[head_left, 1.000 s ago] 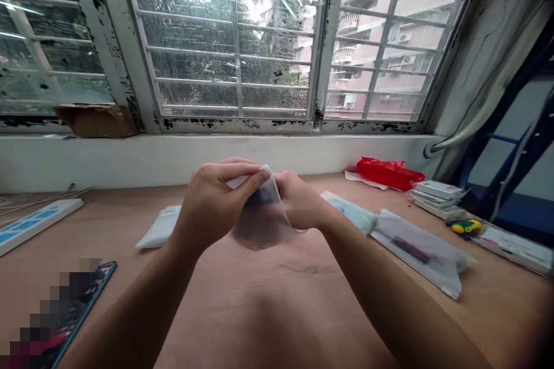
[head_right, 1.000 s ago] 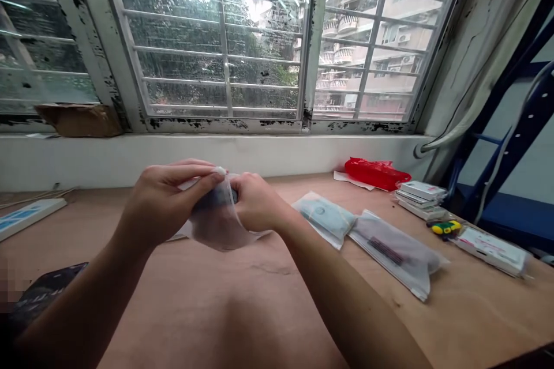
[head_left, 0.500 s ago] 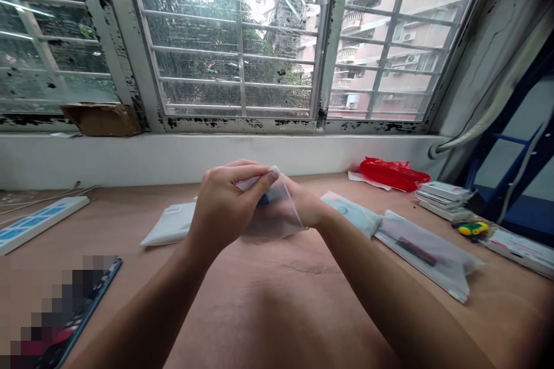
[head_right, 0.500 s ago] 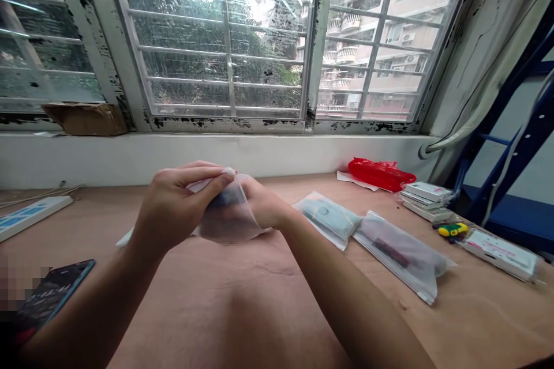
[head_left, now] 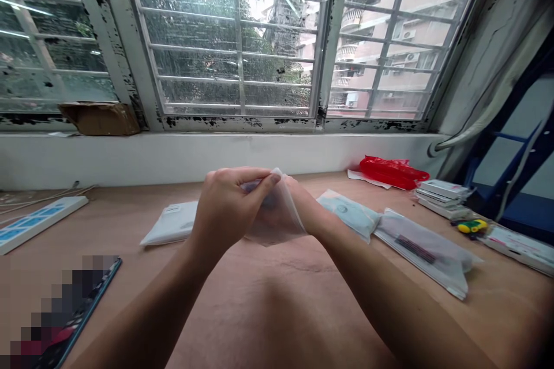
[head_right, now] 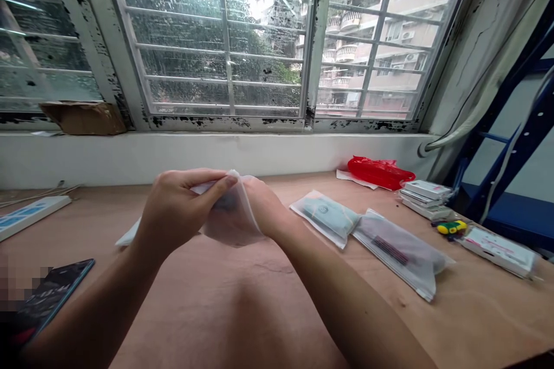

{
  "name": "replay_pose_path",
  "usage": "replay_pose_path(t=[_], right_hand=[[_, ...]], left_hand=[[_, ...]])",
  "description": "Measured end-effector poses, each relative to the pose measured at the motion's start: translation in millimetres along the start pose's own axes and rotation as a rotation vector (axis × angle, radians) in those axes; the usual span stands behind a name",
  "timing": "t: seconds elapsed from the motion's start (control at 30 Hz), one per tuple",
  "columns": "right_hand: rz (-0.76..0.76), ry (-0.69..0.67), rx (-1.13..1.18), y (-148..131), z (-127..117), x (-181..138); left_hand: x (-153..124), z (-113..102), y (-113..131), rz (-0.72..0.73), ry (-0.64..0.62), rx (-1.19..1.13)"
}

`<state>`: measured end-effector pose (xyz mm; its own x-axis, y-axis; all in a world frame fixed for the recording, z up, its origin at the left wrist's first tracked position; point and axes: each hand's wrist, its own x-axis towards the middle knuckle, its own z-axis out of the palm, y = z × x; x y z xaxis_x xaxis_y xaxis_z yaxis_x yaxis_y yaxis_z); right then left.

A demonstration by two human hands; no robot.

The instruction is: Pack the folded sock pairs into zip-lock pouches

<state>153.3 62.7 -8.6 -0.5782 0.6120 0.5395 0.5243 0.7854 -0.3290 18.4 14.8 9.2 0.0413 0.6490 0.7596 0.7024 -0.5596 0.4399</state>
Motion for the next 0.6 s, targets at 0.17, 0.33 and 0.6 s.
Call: replay_pose_path(t=[0.17, 0.33, 0.6], right_hand=[[0.137, -0.154, 0.493, 18, -16, -4], [0.314, -0.294, 0.869, 29, -30, -7], [0.107, -0.276, 0.556, 20, -46, -11]], left_hand=[[5, -7, -10, -0.055, 0.060, 0.084], [7, -8, -16, -0.055, 0.089, 0.057], [8, -10, -13, -0.075, 0.020, 0.035]])
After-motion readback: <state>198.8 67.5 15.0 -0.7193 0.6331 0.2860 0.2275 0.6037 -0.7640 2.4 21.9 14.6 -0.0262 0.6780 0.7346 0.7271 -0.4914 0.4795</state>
